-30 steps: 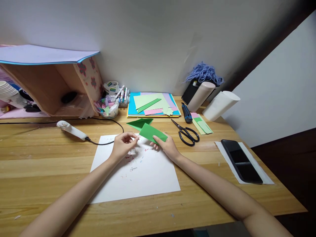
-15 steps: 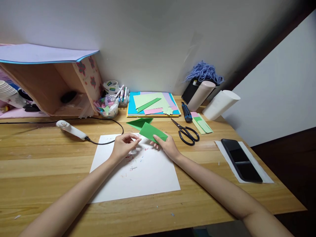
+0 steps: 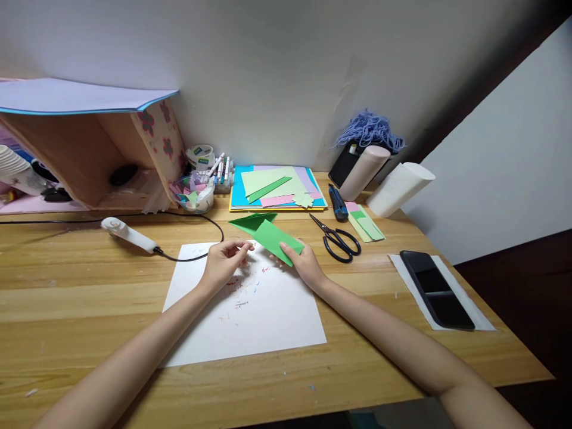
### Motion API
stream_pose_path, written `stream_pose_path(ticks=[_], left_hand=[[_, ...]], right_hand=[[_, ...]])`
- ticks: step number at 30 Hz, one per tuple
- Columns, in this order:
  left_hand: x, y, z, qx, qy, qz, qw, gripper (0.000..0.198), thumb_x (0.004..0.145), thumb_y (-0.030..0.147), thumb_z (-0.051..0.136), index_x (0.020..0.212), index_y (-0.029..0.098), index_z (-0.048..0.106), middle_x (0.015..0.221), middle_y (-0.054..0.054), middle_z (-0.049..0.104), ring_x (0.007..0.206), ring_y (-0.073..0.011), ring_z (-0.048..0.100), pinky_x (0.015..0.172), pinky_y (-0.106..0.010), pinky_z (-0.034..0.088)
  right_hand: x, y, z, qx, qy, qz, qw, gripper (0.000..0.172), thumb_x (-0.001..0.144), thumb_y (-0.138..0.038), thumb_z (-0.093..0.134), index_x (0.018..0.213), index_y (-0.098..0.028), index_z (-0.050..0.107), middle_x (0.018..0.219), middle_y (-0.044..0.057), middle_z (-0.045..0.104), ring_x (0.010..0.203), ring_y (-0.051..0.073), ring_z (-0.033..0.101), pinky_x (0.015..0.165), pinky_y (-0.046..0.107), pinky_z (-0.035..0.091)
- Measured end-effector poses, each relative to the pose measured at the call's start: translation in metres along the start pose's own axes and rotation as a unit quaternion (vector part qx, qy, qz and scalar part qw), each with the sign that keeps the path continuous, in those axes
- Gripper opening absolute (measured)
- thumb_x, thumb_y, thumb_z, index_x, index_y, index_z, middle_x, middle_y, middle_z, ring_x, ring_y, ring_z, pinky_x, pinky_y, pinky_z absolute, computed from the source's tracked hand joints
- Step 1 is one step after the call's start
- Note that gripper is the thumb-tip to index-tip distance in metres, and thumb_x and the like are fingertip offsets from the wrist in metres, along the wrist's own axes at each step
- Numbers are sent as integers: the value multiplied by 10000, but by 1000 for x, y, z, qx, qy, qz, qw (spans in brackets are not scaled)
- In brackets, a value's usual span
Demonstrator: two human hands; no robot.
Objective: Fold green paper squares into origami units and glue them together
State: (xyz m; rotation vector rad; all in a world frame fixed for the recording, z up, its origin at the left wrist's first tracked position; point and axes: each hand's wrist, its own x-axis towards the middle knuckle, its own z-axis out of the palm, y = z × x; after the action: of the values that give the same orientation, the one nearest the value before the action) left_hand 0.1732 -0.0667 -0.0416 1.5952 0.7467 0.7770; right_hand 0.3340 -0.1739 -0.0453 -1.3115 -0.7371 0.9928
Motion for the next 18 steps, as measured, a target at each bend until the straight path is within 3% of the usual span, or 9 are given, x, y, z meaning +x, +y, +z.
stream_pose_path(ticks=[5,10,15,18], left_hand=[[1,0,-1,4,-3,2,1000,269,767,379,574,825,135,671,738,-63,670,477,-94,542,452,-212,429],[1,0,-1,-2,-14,-8,1000,236,687,355,662,781,140,681,626,-35,642,476,-116,558,451,-226,449],[-1,3,-1,6,0,-10,1000,208,638,331,707,699,139,657,577,-20,624,425,-93,526,406,-200,408],[-1,4,0,11,12,25,1000,203,614,318,728,646,147,624,613,-12,618,441,-70,494,413,-186,385]], right_hand=[[3,3,-2,-32,37,-29,998,315,666,-435,672,824,-169,610,765,27,637,591,142,591,558,278,501],[5,5,-6,-97,73,-88,989,269,677,-421,666,709,-160,610,697,24,620,656,156,573,598,263,468],[6,8,-8,-129,86,-104,982,288,698,-425,646,804,-160,608,808,51,642,755,181,587,681,288,455],[7,8,-8,-177,138,-139,965,377,669,-389,683,950,-174,553,941,71,619,858,188,572,761,306,445]])
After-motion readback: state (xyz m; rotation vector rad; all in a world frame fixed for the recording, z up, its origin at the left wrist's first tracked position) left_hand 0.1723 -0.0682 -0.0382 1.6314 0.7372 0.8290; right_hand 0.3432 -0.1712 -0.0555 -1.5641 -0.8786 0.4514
